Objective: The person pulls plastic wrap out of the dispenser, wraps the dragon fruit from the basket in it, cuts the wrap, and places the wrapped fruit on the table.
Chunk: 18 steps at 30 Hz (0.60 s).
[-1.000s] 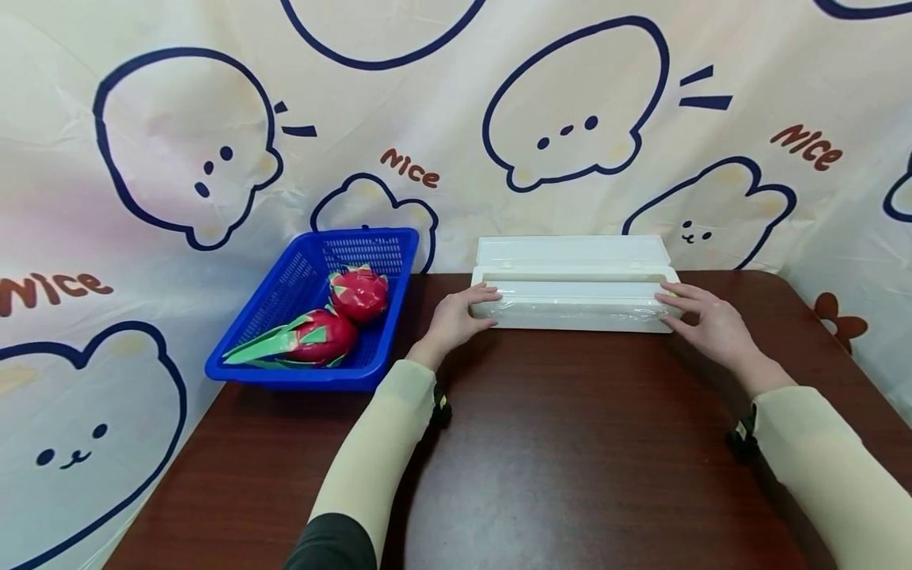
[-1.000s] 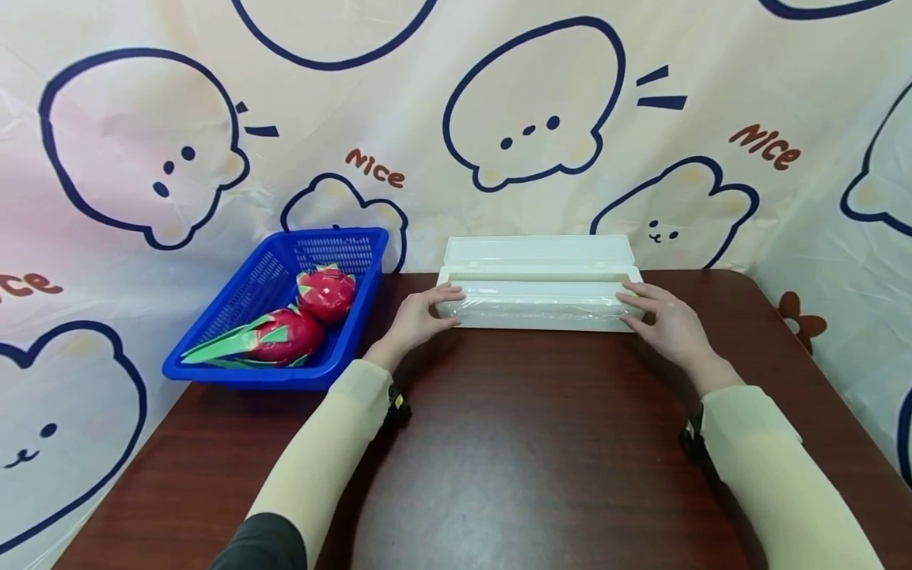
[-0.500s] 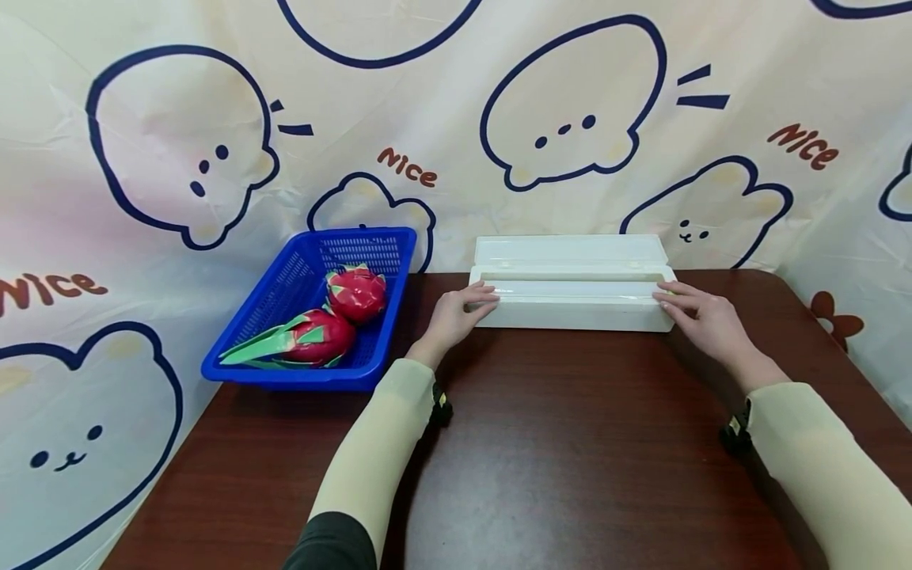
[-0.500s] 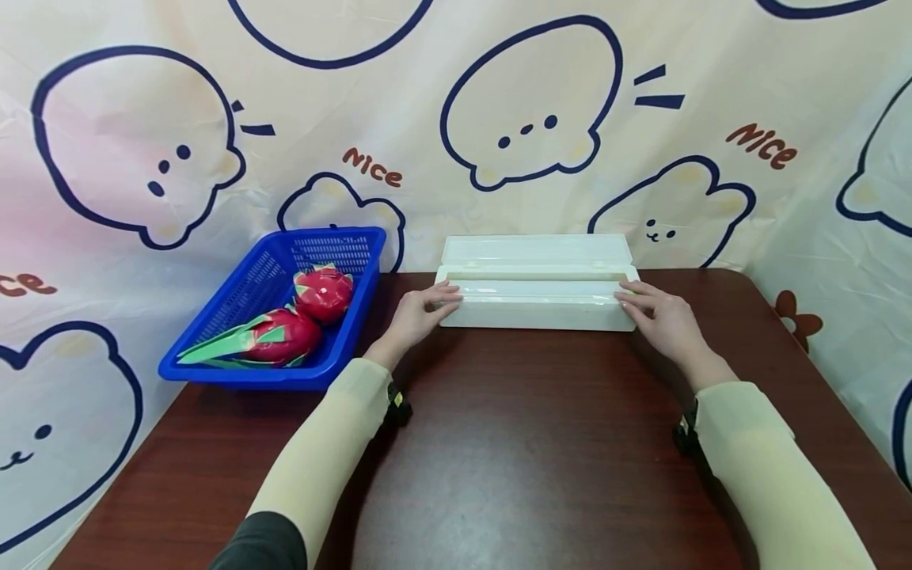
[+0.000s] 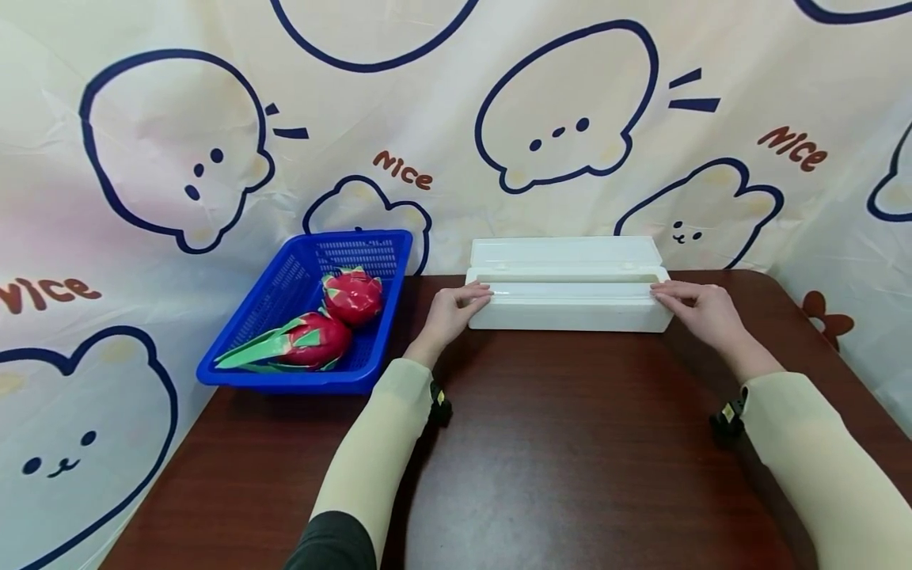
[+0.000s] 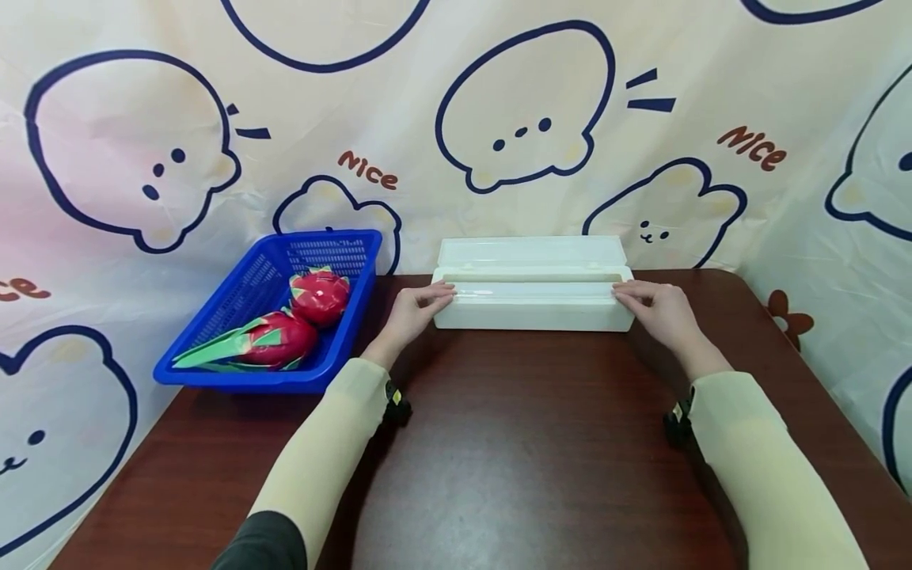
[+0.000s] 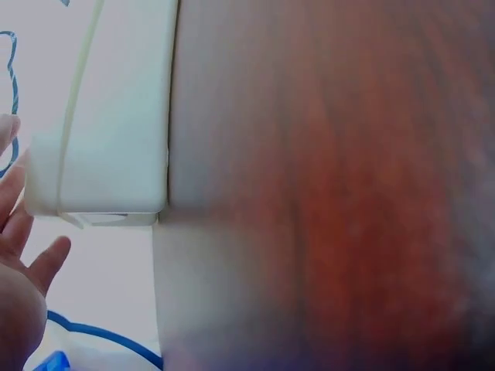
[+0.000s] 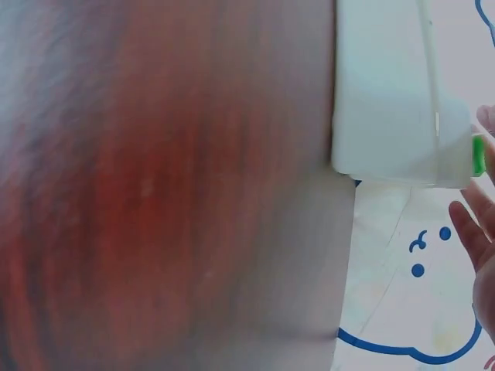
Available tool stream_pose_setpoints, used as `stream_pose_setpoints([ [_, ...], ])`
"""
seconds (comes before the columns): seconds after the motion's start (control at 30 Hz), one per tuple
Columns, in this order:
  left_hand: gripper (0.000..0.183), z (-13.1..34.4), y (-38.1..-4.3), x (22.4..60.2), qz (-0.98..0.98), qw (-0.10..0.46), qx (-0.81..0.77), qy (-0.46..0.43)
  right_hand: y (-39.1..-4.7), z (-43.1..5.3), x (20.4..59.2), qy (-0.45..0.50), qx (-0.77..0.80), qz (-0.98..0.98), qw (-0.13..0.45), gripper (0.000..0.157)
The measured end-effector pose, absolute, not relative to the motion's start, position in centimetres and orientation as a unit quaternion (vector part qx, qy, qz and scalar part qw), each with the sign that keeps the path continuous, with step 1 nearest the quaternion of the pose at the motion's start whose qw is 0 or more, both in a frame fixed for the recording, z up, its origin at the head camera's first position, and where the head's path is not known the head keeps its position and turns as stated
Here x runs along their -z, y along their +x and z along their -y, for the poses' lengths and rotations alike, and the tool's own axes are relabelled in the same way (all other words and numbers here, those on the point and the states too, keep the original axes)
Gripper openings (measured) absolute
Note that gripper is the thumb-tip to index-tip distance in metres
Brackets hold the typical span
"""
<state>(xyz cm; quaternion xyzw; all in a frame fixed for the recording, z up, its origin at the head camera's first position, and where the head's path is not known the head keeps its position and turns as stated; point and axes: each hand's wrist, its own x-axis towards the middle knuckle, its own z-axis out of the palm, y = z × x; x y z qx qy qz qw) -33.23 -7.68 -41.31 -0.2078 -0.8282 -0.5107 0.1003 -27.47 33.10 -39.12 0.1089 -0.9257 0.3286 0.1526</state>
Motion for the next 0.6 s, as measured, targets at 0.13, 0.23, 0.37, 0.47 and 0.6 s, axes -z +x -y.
stream_pose_setpoints([
  [0.13,0.019,7.6,-33.7,41.1,0.827,0.109,0.513,-0.202,-27.9,-32.9,38.6,0.088,-0.341,0.924,0.151,0.033],
  [0.23,0.019,7.5,-34.2,40.9,0.831,0.112,0.509,-0.194,-28.3,-32.8,38.4,0.072,-0.352,0.921,0.153,0.035],
  [0.37,0.021,7.3,-34.7,40.3,0.837,0.098,0.511,-0.168,-28.8,-32.7,38.1,0.058,-0.357,0.920,0.152,0.039],
  [0.47,0.023,7.3,-35.1,39.8,0.837,0.074,0.520,-0.150,-29.1,-32.6,37.8,0.046,-0.362,0.920,0.144,0.044],
  [0.6,0.024,7.3,-35.6,39.1,0.834,0.054,0.531,-0.141,-29.4,-32.5,37.3,0.034,-0.377,0.916,0.129,0.050],
])
